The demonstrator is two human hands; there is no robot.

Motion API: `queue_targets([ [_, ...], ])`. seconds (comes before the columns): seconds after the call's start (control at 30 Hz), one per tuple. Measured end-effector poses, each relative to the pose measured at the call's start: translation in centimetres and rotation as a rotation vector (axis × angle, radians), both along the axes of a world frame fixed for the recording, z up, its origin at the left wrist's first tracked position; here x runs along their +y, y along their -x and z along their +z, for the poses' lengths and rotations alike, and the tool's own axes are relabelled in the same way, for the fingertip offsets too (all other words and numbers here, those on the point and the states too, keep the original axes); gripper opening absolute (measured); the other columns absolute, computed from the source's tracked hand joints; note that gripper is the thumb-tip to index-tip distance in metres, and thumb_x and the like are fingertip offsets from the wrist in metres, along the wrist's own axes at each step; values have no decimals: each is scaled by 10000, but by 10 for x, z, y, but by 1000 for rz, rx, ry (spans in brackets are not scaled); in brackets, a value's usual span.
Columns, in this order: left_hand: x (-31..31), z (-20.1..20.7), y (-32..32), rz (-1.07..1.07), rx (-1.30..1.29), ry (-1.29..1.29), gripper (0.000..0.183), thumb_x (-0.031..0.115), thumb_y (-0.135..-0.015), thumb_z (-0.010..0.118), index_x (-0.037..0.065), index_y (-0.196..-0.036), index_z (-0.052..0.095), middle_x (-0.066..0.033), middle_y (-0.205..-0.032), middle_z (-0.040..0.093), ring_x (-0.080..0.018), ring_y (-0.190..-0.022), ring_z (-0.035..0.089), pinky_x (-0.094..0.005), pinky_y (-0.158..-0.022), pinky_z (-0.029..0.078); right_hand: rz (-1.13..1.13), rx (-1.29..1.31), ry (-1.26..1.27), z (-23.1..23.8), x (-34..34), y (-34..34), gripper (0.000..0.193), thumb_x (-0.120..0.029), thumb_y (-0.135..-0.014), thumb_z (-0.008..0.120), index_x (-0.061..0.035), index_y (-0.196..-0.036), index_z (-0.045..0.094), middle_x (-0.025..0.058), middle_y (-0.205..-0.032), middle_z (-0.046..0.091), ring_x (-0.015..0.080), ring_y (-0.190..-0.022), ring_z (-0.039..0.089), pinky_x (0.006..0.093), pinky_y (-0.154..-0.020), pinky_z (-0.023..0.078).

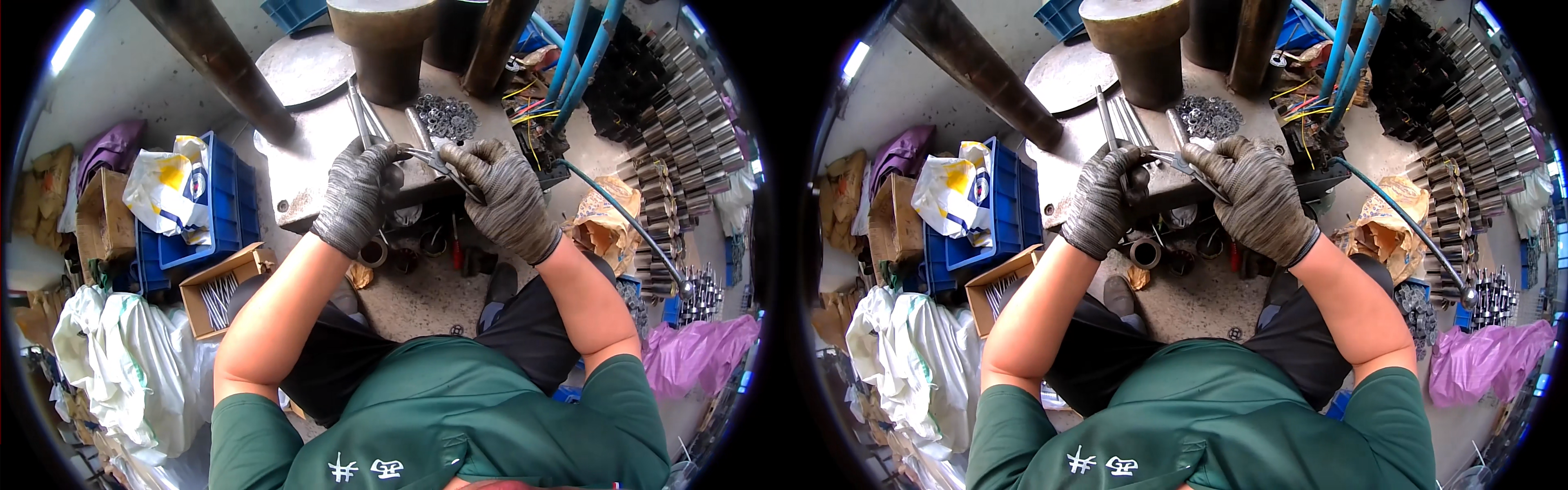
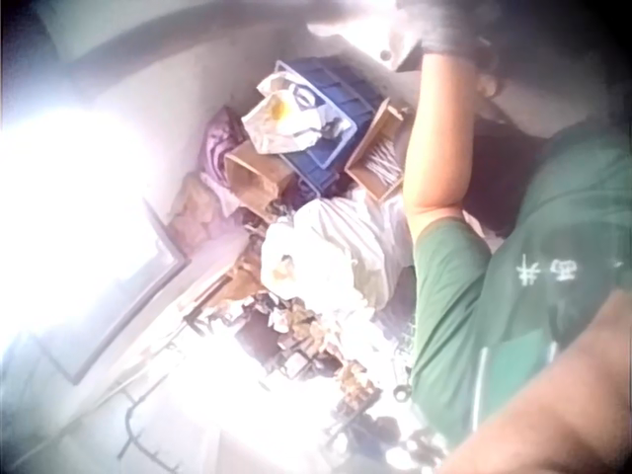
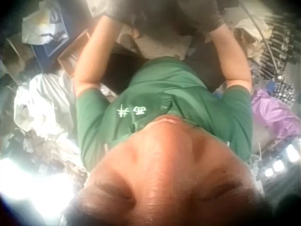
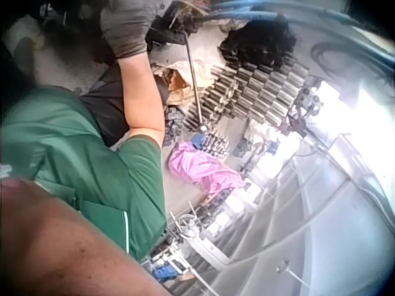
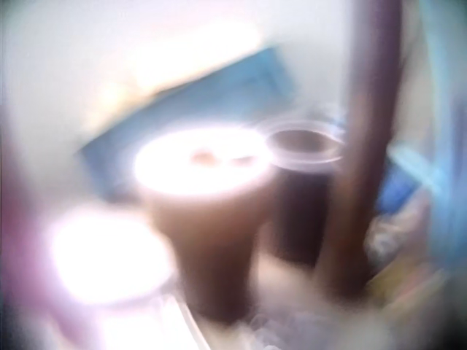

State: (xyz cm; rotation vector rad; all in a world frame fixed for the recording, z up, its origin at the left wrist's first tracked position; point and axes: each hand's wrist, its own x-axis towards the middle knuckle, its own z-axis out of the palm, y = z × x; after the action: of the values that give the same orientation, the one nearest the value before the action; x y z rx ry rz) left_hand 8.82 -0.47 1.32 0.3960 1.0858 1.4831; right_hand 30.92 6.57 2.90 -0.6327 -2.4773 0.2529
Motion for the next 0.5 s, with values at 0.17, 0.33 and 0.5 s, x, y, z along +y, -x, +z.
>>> queue_targets([
  [0.17,0,6,-7,23,61,36,99,137,-986,618,58,-1024,575,-34,-668,598,-88,-445,464,-210,-419,391,-18,-31,2,3,-4,1,669,-39,-697,704,-173,-1351,669,142,-1105,649,375,-961,632,489,-865,515],
  [0.33,-3,-2,-1,-28,109,-19,126,116,-982,651,38,-1048,576,-48,-722,624,-80,-475,509,-198,-409,406,-29,-40,-40,1,-2,2,635,-44,-721,683,-169,-1343,672,133,-1088,652,379,-938,626,493,-854,511],
  [0.5,-9,2,0,-117,322,-215,369,199,-1052,591,-30,-1339,556,-143,-1001,743,-71,-558,614,-208,-430,509,-92,-44,230,10,3,-7,571,-13,-799,629,-139,-1356,662,171,-1045,674,381,-934,641,449,-863,532],
])
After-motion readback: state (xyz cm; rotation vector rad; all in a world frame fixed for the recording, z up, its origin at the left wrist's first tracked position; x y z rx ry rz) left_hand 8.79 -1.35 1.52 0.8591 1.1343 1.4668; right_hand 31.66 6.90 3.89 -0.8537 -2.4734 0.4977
